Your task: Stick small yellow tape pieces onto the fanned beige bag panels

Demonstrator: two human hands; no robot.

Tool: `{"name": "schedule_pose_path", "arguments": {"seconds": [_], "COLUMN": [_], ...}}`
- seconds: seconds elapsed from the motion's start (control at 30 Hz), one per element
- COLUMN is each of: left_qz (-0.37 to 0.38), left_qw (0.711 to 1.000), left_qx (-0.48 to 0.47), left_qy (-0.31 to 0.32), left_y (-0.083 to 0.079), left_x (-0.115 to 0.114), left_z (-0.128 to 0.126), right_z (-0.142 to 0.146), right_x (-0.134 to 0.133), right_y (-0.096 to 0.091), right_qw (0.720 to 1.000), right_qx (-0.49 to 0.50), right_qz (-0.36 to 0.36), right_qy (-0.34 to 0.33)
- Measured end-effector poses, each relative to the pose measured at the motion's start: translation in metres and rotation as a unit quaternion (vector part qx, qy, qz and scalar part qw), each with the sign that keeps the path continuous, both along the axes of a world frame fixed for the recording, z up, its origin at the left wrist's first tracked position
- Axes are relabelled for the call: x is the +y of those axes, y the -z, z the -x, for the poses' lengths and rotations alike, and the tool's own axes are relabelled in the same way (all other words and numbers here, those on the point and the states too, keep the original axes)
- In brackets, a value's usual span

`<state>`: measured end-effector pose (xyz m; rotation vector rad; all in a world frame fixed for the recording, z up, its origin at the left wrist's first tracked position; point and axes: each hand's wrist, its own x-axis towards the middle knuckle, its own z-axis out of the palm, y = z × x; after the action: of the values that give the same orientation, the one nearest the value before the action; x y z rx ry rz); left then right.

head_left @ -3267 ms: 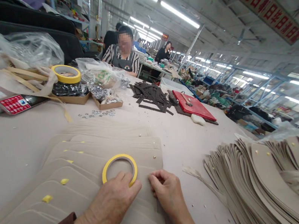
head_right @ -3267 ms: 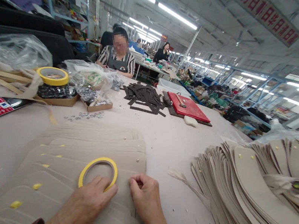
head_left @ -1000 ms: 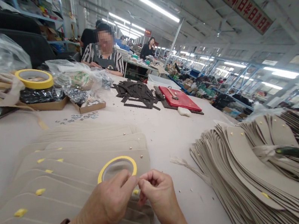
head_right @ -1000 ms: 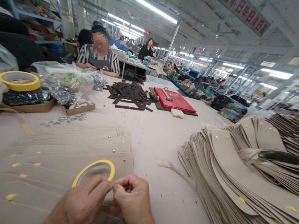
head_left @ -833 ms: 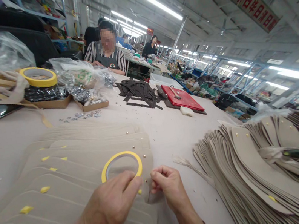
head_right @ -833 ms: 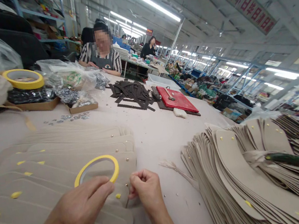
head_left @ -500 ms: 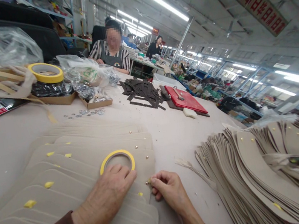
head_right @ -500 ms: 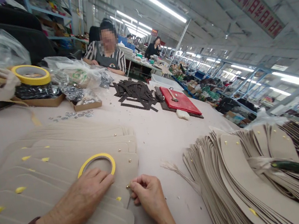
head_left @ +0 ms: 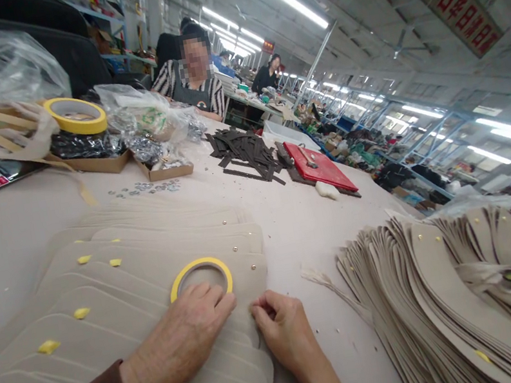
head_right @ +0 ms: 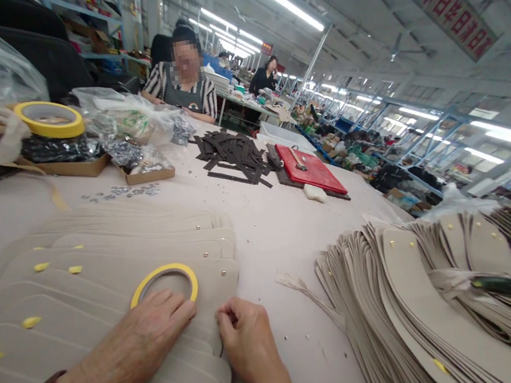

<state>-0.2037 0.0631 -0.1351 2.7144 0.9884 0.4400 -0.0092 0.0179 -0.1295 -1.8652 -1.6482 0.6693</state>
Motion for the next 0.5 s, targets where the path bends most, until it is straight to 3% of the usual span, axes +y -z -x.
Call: {"name": "schedule_pose_path", "arguments": {"seconds": [0.2, 0.3, 0.5], "left_qz": [0.006, 0.017, 0.004], "left_qw": [1.000, 1.000, 1.000], "left_qx": [0.003, 0.011, 0.000], "left_qy": [0.002, 0.007, 0.019], "left_y": [0.000, -0.005, -0.008], "left_x": [0.002, 0.002, -0.001], "left_z": [0.001, 0.002, 0.003], "right_z": [-0.008, -0.011, -0.002], "right_x": [-0.007, -0.016, -0.020], "right_y": [0.001, 0.005, 0.018], "right_qw": [0.997, 0.997, 0.989], "right_qx": [0.032, 0.056, -0.092], "right_qz": [-0.003, -0.012, -0.118], "right_qy": [0.069, 0.042, -0.014]}}
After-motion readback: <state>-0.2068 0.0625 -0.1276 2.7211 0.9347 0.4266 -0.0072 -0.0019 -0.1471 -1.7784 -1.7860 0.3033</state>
